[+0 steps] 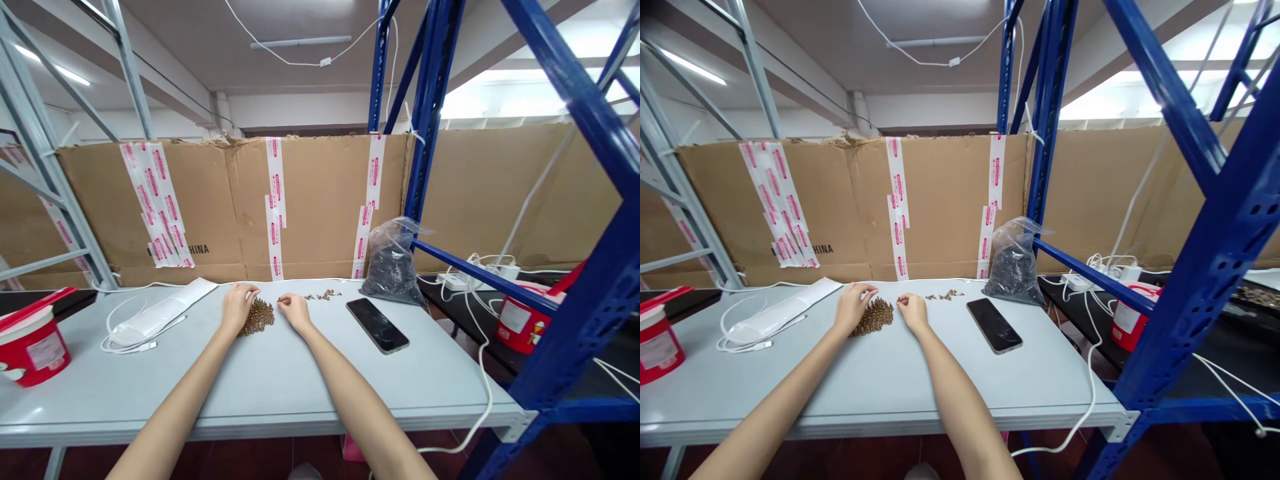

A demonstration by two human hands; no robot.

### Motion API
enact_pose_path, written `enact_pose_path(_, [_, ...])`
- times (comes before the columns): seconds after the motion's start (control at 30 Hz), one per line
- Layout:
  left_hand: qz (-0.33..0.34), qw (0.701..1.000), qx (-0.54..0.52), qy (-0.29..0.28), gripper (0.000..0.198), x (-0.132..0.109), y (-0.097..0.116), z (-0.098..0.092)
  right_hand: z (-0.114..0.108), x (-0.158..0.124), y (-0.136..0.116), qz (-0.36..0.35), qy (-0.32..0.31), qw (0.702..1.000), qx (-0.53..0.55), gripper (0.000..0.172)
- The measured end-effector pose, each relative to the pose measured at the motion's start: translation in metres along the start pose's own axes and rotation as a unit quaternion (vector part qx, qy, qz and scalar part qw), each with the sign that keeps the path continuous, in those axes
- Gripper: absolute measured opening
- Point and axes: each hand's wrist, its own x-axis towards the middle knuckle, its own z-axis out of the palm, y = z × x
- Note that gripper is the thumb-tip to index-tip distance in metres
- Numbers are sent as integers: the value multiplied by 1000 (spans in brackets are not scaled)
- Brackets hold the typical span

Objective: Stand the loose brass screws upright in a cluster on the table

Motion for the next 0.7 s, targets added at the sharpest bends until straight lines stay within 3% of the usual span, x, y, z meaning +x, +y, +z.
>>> enact_pose_path(0.1, [18,999,-34,-4,25,14,29,15,0,2,0,12,-7,997,74,15])
enact_pose_path(0.2, [37,998,-54,-10,24,14,38,29,0,5,0,18,5,996,89,15])
enact_pose_path(0.47, [25,999,-23,-18,24,3,28,28,3,7,-1,23,8,987,157,17])
enact_pose_path(0.7, [-88,995,-34,-38,27,4,19,29,3,3,-3,14,14,987,158,17])
